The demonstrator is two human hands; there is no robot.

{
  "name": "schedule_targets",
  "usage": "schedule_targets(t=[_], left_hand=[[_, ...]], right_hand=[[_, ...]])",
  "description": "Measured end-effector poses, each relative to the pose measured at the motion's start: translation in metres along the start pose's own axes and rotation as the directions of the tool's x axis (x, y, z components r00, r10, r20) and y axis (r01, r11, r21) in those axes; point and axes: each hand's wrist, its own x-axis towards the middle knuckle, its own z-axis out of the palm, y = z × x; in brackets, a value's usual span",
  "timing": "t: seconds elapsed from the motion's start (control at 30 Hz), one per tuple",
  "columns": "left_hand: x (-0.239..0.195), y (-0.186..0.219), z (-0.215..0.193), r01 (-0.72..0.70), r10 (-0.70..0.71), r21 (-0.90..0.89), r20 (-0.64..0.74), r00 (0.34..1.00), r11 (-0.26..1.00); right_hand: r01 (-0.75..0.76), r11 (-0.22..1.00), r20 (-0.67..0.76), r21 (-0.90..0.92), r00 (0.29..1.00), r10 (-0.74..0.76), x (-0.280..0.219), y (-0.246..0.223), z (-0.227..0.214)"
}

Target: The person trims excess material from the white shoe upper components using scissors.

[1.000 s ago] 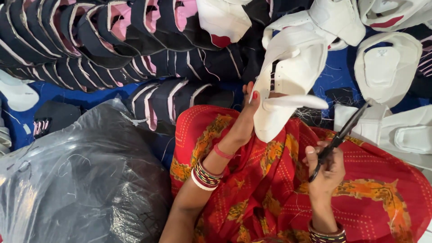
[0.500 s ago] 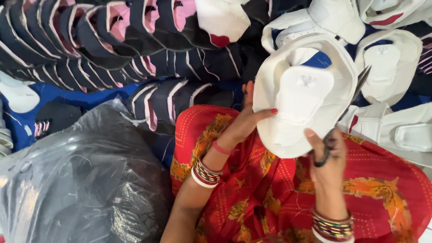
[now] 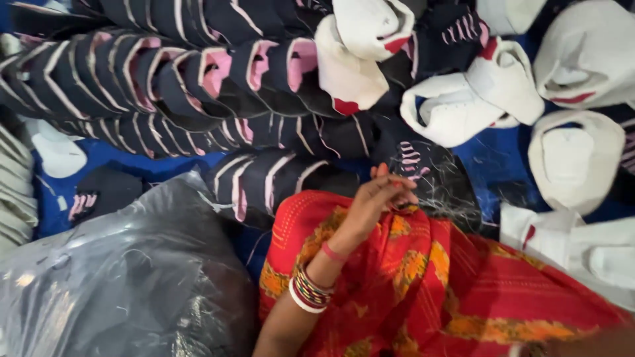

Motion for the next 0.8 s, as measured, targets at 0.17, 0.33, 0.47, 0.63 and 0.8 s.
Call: schedule_targets(t=[0.17,0.33,0.47,0.63,0.8], left_hand=[[0.005,-0.021,-0.009,-0.019,0.016,-0.054,-0.052,0.999,0.998],[0.013,-0.05,-0.025,0.012,-0.038,-0.142,-0.185,0.982,0.99],[0.014,-0.042,-0.033,-0.063,0.104,0.135,-0.324,0.94,0.989],[0.026,-0.05,-0.043,-0.038,-0.013,-0.098,-0.474,0.881,0.994],[0.023,-0.051,-0.038,0.046,-0.08,-0.087,-0.437,0.896,0.995]], right_hand=[[-0.142,0.939,0.06,0.314,0.99,0.13,0.048,-0.31,0.272],[0.055,0.996,0.314,0.065,0.947,-0.073,0.072,-0.286,0.45],[0.226,0.974,0.439,0.013,0.874,-0.208,0.08,-0.275,0.482],[-0.138,0.947,0.326,0.288,0.945,0.039,0.067,-0.279,0.392],[-0.318,0.76,0.252,0.567,0.945,0.208,0.037,-0.298,0.26]])
